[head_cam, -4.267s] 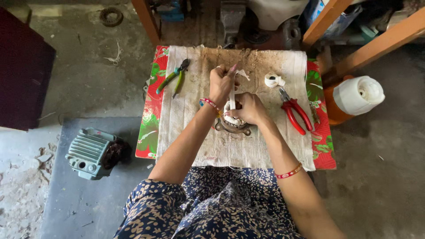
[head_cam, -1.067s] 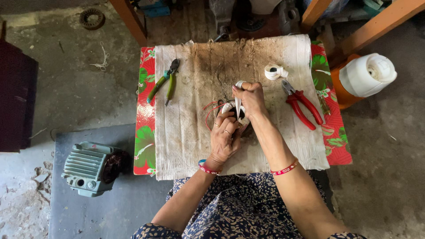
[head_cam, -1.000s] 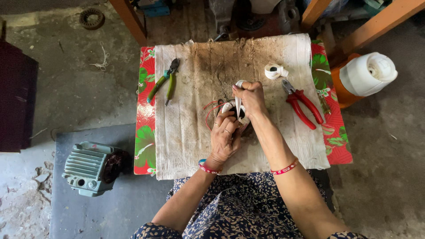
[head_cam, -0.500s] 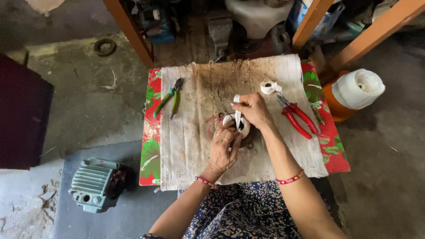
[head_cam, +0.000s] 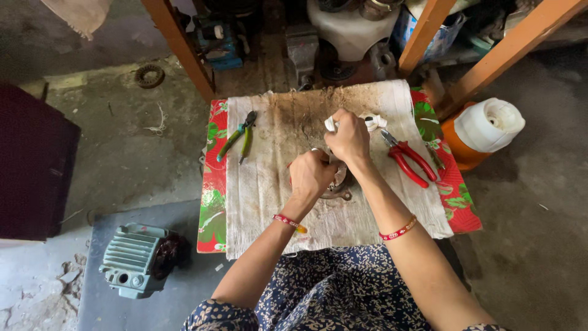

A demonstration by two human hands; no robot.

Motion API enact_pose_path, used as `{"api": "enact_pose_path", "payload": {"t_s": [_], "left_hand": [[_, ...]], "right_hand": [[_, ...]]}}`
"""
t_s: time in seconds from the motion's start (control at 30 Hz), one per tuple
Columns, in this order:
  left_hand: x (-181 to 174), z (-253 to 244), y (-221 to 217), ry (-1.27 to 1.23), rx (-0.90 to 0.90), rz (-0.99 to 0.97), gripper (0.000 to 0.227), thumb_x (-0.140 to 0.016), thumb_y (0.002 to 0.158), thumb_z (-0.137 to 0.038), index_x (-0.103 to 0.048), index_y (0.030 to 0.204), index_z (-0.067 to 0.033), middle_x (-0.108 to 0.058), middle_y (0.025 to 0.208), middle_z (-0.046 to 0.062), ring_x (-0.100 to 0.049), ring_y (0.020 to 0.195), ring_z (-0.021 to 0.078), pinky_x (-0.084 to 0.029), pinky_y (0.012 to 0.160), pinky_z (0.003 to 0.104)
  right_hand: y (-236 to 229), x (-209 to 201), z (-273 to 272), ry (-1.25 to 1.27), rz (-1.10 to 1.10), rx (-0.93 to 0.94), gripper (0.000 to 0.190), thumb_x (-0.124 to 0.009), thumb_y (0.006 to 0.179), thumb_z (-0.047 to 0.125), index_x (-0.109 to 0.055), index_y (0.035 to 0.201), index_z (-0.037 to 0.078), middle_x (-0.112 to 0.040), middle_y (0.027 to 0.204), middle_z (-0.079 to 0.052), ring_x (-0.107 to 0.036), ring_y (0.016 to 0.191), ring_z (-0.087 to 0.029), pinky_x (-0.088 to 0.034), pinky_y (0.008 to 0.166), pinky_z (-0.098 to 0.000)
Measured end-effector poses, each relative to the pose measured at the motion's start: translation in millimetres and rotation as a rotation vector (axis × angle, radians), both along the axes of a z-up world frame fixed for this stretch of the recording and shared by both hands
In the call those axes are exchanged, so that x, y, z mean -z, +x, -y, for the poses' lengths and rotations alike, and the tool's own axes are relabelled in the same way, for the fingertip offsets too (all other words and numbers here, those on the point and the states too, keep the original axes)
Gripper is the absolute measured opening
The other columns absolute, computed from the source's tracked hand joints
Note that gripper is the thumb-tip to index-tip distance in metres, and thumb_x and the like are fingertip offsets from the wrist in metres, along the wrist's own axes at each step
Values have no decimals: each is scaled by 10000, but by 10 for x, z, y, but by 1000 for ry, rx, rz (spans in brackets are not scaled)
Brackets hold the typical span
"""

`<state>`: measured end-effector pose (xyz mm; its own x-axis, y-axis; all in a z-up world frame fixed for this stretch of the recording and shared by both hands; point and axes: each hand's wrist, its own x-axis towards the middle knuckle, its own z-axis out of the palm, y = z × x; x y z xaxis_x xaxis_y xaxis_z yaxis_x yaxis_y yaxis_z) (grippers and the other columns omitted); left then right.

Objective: The person wraps white tape around a motor coil, securing the wires in place. The person repeatedly applies tape, adjusts the coil, and ensures the tape is tightly wound around the component.

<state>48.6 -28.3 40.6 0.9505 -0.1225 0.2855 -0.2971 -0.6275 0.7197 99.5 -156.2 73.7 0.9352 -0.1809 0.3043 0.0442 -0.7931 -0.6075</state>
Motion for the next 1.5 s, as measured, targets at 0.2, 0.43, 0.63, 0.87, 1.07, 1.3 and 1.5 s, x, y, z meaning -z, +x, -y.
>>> {"api": "enact_pose_path", "payload": {"t_s": [0.2,0.43,0.63,0.87,1.07,1.3,1.5], "left_hand": [[73,37,93,-40,7,20,216,-781,729,-242,-789,782,-33,-737,735,188,-727,662,347,-573,653,427],[12,-167,234,-428,126,-283,196,-798,778,-163,-745,756,25,-704,613,95,-601,543,112,-482,511,322],[80,-196,330,-604,126,-371,234,-750,853,-113,-686,681,32,-612,572,2,-496,516,65,-380,464,288],[137,-169,369,-662,153,-305,280,-754,902,-87,-631,675,21,-554,599,-24,-428,554,45,-324,460,272],[58,-143,327,-698,139,-258,225,-735,895,-81,-674,697,6,-594,616,-35,-456,567,30,-351,469,259],[47,-141,397,-730,61,-145,340,-798,900,-119,-585,658,-11,-492,607,-53,-383,591,42,-317,485,268],[136,-68,487,-743,36,-175,347,-801,874,-121,-560,642,-25,-468,593,-63,-365,590,53,-306,492,282]], "right_hand": [[71,-86,-13,53,112,17,267,-796,756,78,-690,986,-8,-754,918,-184,-748,842,-314,-585,768,-404],[-21,-3,116,643,-42,-333,380,-686,926,22,-556,1281,-17,-729,1079,-148,-786,858,-234,-665,747,-365],[-448,173,232,578,-54,50,326,-713,953,99,-596,1250,35,-757,1036,-170,-737,868,-260,-612,749,-396],[-516,131,184,395,-380,-119,330,-771,809,63,-696,1127,108,-785,972,-50,-731,843,-172,-551,832,-378],[-417,169,174,332,-298,-298,200,-796,782,64,-738,973,72,-785,907,-41,-728,793,-155,-562,814,-359],[-399,192,201,234,-252,-413,98,-808,764,62,-733,825,47,-782,799,-56,-699,703,-150,-530,708,-333],[-388,203,237,153,-226,-477,192,-858,725,132,-701,780,38,-734,725,-70,-654,649,-157,-497,641,-353]]}}
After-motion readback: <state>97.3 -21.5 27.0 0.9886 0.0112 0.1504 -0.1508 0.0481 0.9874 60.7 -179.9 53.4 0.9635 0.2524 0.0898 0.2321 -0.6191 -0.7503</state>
